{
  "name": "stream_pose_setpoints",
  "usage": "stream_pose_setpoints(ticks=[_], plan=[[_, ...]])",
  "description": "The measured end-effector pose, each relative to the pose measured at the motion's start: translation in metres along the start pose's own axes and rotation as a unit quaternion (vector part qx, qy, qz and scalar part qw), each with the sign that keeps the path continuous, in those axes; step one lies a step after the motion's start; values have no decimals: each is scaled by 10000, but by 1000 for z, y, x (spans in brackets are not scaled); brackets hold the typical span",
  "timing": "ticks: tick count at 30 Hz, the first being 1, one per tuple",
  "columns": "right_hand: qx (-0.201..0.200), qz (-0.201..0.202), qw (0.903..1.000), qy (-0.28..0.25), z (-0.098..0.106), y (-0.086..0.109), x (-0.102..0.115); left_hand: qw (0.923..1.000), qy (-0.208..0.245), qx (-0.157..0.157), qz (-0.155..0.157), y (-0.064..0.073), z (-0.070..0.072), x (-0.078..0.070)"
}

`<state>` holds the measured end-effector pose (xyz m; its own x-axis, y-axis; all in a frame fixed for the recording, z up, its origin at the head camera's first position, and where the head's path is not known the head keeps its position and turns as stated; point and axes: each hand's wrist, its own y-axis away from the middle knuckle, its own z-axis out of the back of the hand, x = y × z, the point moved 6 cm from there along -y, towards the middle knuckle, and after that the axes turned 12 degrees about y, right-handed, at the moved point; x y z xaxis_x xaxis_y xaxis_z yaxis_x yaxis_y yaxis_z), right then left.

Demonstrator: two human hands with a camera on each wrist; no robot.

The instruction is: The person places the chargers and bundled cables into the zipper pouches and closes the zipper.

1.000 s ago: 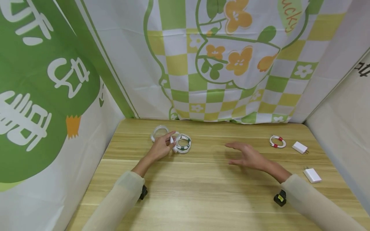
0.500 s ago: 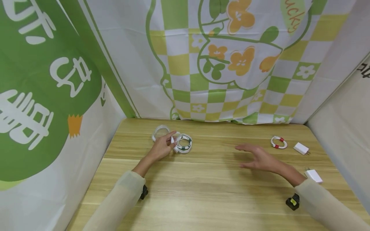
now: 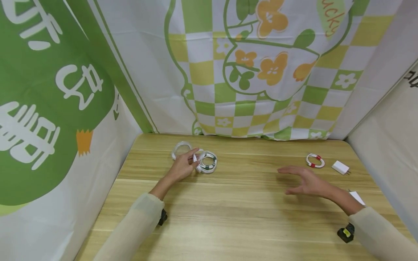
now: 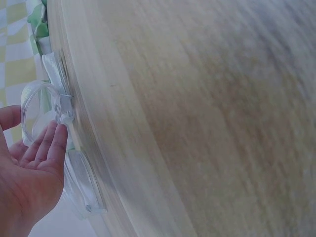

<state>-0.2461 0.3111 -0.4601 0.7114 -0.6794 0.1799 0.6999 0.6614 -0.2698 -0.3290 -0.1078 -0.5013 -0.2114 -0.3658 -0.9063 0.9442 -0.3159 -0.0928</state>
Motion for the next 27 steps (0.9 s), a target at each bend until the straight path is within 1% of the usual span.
stream_pose_setpoints(ticks=[6,13,16,21,27], plan=[[-112,-120,9999,19,7,12,-7,9998,-209,16,-44,0,0,0],[86,-370,9992,-132,14,27,-19,9997,-241,5,-61,1,-1,0],[159,-378,9991,-108,17,33,-23,9996,-285,-19,-49,1,0,1],[144,-315,9994,-17,24,42,-28,9994,-329,-43,-139,1,1,1],[244,-418,9988,92,28,52,-35,9994,-288,-30,-200,-1,1,2]])
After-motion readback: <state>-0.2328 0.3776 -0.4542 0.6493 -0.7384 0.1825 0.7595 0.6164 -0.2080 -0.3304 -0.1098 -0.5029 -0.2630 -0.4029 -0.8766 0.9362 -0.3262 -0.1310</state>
